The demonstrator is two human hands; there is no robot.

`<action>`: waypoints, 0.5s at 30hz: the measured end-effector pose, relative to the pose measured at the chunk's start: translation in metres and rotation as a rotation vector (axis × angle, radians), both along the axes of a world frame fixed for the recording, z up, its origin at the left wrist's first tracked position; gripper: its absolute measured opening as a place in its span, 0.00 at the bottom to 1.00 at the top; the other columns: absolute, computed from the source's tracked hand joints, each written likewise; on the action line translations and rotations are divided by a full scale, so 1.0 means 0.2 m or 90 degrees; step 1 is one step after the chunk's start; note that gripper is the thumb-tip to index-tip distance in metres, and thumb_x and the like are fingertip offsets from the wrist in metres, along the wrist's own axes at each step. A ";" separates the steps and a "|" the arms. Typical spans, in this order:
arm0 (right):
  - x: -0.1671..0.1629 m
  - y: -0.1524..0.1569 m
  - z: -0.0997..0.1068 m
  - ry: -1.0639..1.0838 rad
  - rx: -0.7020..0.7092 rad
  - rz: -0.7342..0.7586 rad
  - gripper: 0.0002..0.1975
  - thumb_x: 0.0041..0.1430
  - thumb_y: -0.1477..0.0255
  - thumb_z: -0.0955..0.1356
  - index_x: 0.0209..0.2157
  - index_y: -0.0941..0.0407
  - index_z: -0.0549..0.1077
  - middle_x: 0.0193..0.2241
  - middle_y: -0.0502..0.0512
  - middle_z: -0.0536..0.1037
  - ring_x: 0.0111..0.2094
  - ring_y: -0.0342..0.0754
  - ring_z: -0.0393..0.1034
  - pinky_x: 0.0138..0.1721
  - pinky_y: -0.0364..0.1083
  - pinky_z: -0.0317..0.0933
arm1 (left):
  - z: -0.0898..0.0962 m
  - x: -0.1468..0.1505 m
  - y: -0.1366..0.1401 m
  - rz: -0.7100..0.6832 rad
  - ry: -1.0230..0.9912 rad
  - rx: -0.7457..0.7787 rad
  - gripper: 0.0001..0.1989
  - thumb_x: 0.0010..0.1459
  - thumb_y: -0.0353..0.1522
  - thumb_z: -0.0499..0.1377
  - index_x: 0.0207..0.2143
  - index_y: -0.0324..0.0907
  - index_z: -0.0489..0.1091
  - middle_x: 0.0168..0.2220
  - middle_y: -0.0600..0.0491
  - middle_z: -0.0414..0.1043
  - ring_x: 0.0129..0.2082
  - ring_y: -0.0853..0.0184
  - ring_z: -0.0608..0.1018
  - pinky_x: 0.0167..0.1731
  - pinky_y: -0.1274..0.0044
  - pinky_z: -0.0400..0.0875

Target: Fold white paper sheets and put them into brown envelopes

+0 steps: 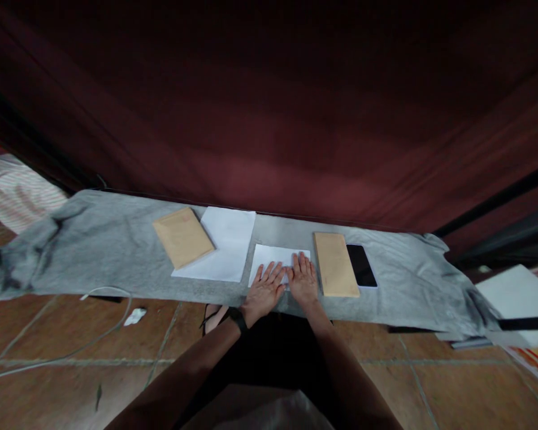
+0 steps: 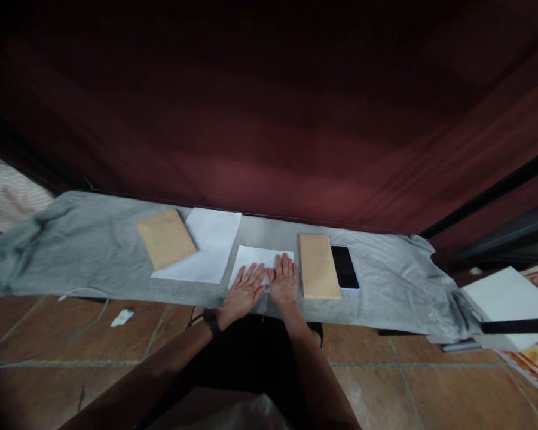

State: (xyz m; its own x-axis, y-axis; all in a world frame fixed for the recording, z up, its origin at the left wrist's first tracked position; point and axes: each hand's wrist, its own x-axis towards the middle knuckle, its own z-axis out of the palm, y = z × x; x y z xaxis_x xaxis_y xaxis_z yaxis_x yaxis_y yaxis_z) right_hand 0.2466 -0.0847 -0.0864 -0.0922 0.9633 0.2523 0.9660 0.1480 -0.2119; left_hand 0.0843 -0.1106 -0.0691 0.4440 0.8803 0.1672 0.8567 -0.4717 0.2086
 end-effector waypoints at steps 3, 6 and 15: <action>0.01 -0.01 0.01 -0.006 -0.007 0.003 0.28 0.72 0.66 0.57 0.69 0.63 0.56 0.70 0.68 0.52 0.70 0.59 0.47 0.67 0.59 0.46 | 0.00 -0.02 -0.03 -0.029 -0.002 0.003 0.27 0.71 0.42 0.47 0.69 0.47 0.54 0.71 0.50 0.53 0.72 0.57 0.52 0.69 0.57 0.43; 0.02 -0.01 0.01 0.004 0.000 0.011 0.28 0.72 0.65 0.56 0.68 0.63 0.56 0.70 0.69 0.52 0.70 0.59 0.48 0.66 0.61 0.47 | 0.01 -0.05 -0.03 -0.049 -0.002 0.004 0.28 0.70 0.44 0.48 0.69 0.47 0.55 0.71 0.49 0.52 0.72 0.57 0.51 0.69 0.57 0.42; -0.03 0.03 0.03 0.062 -0.045 0.210 0.26 0.73 0.69 0.52 0.65 0.60 0.63 0.66 0.63 0.64 0.68 0.52 0.54 0.67 0.58 0.48 | 0.03 -0.07 -0.05 -0.164 0.028 0.004 0.31 0.68 0.48 0.50 0.64 0.37 0.61 0.65 0.40 0.62 0.69 0.57 0.58 0.69 0.61 0.43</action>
